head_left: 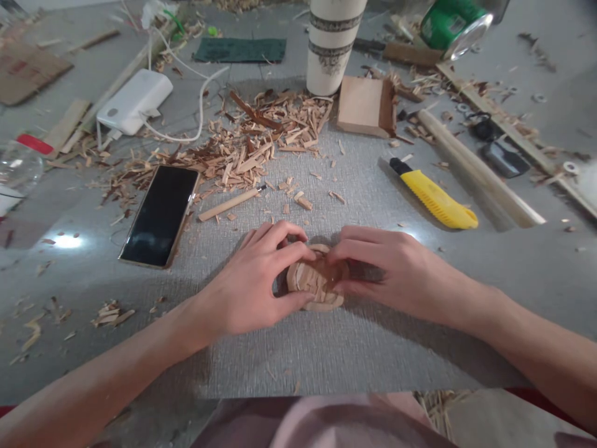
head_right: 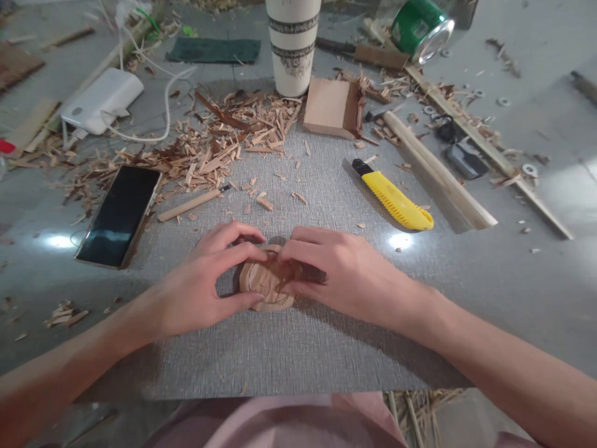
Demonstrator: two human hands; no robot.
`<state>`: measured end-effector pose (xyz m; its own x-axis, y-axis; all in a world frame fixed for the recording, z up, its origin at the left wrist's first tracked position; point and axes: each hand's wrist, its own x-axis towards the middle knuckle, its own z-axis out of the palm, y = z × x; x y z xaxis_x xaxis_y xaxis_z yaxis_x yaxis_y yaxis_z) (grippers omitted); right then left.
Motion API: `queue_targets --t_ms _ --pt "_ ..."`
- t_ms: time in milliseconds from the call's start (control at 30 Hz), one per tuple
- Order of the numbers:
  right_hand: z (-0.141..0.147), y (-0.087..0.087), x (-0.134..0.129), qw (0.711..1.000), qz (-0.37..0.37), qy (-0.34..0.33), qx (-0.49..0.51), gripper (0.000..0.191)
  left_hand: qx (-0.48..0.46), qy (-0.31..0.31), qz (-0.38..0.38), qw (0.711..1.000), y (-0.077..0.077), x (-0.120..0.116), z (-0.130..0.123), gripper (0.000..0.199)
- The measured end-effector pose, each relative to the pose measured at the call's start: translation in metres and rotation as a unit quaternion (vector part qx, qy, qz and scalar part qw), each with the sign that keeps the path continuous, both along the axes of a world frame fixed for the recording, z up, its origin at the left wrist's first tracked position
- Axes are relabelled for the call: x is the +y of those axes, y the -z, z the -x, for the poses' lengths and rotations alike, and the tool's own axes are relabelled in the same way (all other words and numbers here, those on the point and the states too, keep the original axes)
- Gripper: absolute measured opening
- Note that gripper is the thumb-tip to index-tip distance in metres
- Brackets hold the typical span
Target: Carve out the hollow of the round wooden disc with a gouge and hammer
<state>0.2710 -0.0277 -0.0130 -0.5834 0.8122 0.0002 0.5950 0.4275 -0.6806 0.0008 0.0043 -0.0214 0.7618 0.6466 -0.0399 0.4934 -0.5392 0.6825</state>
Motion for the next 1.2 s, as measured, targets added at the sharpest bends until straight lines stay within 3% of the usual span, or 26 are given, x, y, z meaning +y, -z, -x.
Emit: queue_targets --t_ms 367,933,1200 --pt "0.006 0.002 -0.004 0.998 -0.060 0.009 -0.024 0.006 -0.008 0.019 -0.075 0.997 0.003 -0.001 0.003 0.034" --pt "0.007 0.012 -0.012 0.996 -0.026 0.053 0.061 0.013 0.009 0.034 -0.107 0.994 0.005 -0.001 0.004 0.035" --pt "0.007 0.018 -0.013 0.996 -0.037 0.056 0.067 0.011 0.003 0.053 -0.195 0.979 0.003 0.000 0.006 0.022"
